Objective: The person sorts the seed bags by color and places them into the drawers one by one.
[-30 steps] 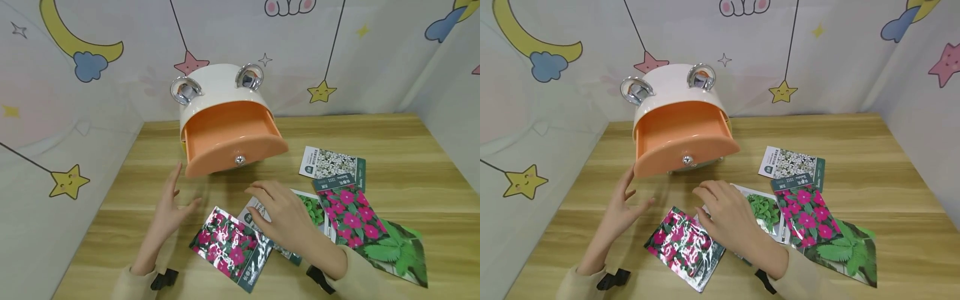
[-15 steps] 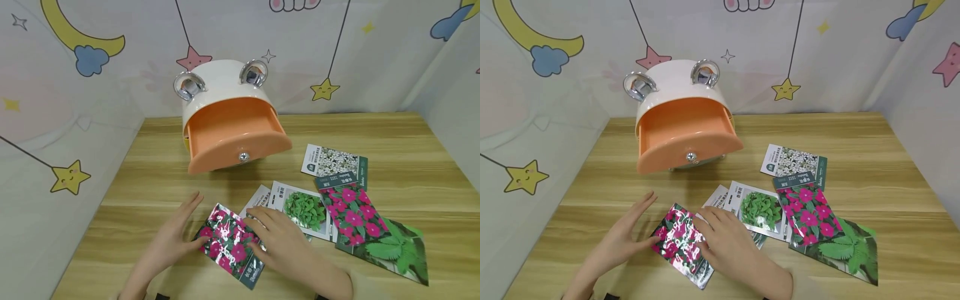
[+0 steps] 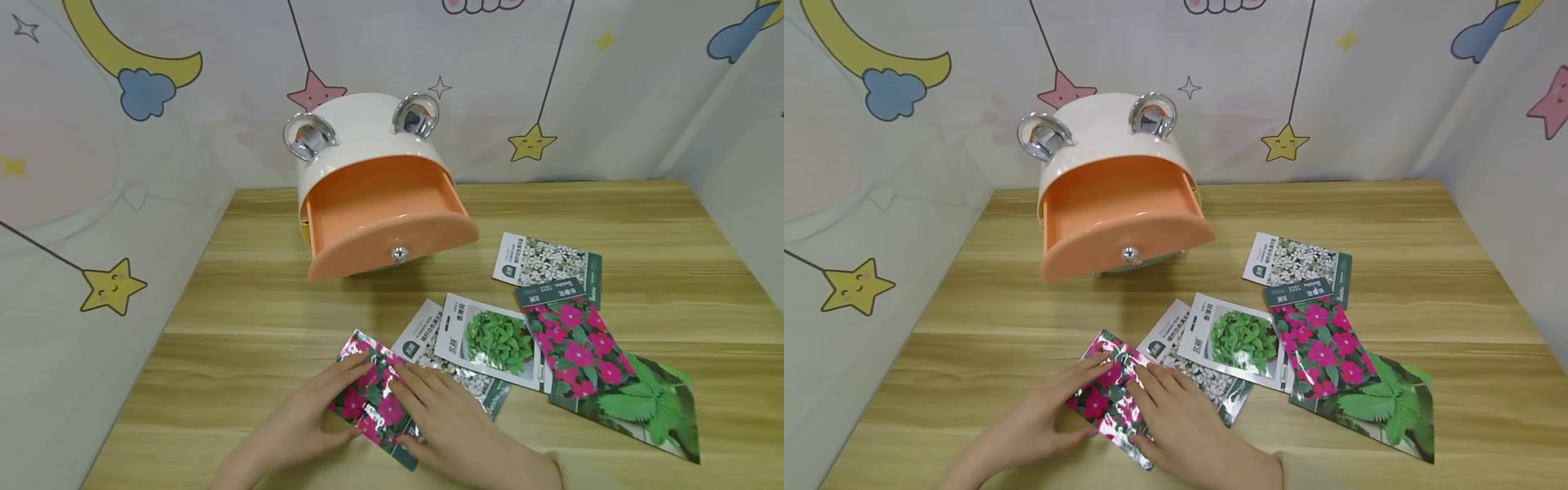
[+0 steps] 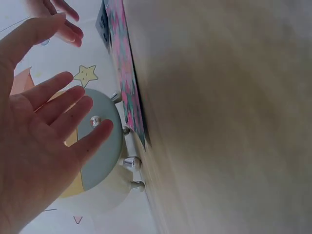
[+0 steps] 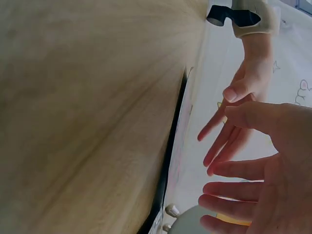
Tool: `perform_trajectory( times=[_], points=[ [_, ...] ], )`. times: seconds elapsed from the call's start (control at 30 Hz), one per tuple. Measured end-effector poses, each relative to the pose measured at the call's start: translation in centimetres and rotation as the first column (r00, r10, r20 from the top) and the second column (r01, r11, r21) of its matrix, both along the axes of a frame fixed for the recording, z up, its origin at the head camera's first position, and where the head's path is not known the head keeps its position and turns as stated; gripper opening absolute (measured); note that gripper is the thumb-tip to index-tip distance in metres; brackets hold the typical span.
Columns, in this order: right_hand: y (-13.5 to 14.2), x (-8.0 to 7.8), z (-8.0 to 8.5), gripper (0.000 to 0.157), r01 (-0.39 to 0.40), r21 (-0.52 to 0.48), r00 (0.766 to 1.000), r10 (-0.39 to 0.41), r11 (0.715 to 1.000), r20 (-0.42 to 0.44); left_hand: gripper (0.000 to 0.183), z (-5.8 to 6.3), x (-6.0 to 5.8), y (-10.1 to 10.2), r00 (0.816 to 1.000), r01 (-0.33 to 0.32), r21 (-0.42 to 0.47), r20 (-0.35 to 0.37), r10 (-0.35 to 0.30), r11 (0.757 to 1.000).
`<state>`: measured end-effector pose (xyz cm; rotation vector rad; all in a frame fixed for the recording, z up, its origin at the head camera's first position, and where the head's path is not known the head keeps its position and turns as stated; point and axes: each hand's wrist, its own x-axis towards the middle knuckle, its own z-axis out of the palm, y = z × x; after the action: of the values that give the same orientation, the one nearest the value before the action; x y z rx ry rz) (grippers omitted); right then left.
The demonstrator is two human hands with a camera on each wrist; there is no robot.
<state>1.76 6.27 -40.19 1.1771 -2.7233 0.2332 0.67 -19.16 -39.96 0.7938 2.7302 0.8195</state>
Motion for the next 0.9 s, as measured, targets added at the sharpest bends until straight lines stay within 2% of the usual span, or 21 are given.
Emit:
perform_trajectory(
  times=[0.17,0.3,0.43,0.53,0.67,0.9],
  points=[
    [-0.1,0.4,-0.1,0.069,-0.026,0.064,0.998,0.022,0.998,0.062,0.081,-0.1,0.2,0.1,0.999,0.042,-0.039,-0.004,-0.042,0.998],
    [-0.4,0.6,-0.1,0.071,-0.046,0.131,0.993,0.031,0.99,0.114,0.078,-0.2,0.0,0.0,0.995,0.082,-0.11,-0.046,-0.088,0.991],
    [-0.6,0.7,-0.2,0.072,-0.047,0.184,0.991,0.023,0.982,0.131,0.079,-0.3,-0.6,0.1,0.976,0.143,-0.185,-0.135,-0.169,0.972],
    [-0.8,0.7,-0.3,0.074,-0.041,0.194,0.993,0.018,0.98,0.119,0.081,-0.1,-1.1,0.1,0.963,0.173,-0.244,-0.163,-0.216,0.954],
    [-1.1,0.6,-0.4,0.078,-0.025,0.207,0.989,-0.007,0.978,0.15,0.081,0.2,-1.6,0.1,0.968,0.193,-0.284,-0.098,-0.229,0.939],
    [-1.3,0.5,-0.5,0.083,-0.025,0.244,0.977,-0.028,0.97,0.211,0.081,0.4,-1.9,0.1,0.978,0.205,-0.295,0.023,-0.207,0.933]
  ],
)
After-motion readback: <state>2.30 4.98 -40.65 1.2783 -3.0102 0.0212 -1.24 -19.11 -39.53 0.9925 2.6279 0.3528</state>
